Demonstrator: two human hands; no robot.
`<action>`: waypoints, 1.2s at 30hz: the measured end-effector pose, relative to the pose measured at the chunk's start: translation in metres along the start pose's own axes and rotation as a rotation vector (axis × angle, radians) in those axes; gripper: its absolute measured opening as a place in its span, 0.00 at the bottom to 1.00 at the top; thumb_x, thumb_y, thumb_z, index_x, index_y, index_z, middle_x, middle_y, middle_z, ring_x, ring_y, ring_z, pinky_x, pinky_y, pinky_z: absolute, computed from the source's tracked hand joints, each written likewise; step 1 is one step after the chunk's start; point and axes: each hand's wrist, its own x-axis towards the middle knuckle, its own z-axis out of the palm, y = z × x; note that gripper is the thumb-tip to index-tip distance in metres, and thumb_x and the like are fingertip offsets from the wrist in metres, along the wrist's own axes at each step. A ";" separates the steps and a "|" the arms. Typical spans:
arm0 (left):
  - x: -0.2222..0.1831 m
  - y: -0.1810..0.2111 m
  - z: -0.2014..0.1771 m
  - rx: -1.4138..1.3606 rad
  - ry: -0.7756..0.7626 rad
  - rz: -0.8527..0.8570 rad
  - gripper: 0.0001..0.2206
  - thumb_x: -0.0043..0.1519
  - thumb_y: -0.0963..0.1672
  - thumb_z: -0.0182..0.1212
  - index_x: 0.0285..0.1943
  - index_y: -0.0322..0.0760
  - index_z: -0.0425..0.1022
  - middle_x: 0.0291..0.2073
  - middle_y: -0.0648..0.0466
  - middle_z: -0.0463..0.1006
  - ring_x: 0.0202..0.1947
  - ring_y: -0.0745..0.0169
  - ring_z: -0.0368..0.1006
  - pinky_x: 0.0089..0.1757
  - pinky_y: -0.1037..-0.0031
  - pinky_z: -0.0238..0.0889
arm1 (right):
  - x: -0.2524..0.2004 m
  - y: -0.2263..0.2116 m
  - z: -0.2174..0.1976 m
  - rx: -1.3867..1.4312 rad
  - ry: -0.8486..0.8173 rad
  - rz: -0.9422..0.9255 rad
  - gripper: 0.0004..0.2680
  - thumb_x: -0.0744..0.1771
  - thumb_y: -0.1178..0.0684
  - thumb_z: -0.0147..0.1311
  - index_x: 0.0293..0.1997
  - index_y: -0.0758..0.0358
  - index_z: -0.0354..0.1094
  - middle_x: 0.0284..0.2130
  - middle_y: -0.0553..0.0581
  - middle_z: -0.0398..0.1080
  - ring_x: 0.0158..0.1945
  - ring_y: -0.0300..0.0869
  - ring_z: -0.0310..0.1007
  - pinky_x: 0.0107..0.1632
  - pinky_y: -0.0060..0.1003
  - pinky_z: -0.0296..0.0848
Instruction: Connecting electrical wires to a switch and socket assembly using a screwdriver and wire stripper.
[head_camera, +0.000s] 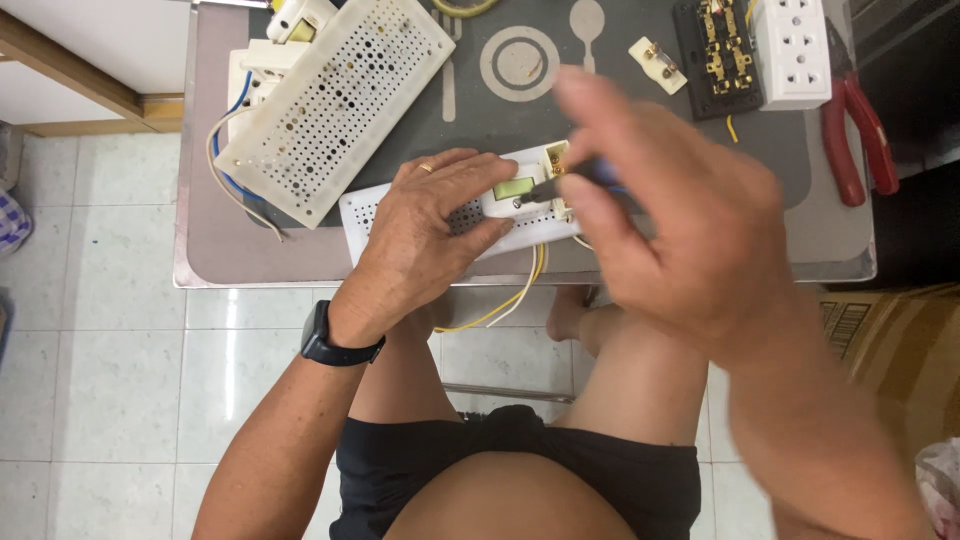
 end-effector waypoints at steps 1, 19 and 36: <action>0.000 0.001 -0.001 -0.002 -0.003 0.000 0.20 0.56 0.43 0.68 0.58 0.43 0.73 0.54 0.56 0.77 0.59 0.52 0.68 0.57 0.63 0.52 | 0.010 -0.004 -0.004 -0.001 0.000 0.004 0.15 0.70 0.71 0.57 0.64 0.76 0.60 0.40 0.62 0.74 0.40 0.47 0.74 0.47 0.40 0.76; 0.006 0.011 -0.007 -0.042 -0.034 0.039 0.12 0.58 0.40 0.65 0.50 0.46 0.76 0.51 0.60 0.78 0.56 0.54 0.71 0.52 0.63 0.51 | 0.076 -0.001 -0.012 -0.775 -0.785 -0.182 0.05 0.63 0.54 0.49 0.27 0.52 0.57 0.10 0.47 0.58 0.12 0.38 0.59 0.13 0.35 0.53; 0.007 0.011 -0.007 0.003 -0.031 0.052 0.14 0.58 0.42 0.68 0.52 0.40 0.76 0.49 0.57 0.79 0.53 0.58 0.72 0.53 0.65 0.53 | 0.082 0.006 -0.008 -0.230 -0.717 -0.128 0.09 0.58 0.57 0.54 0.35 0.52 0.58 0.24 0.49 0.64 0.22 0.45 0.65 0.25 0.42 0.62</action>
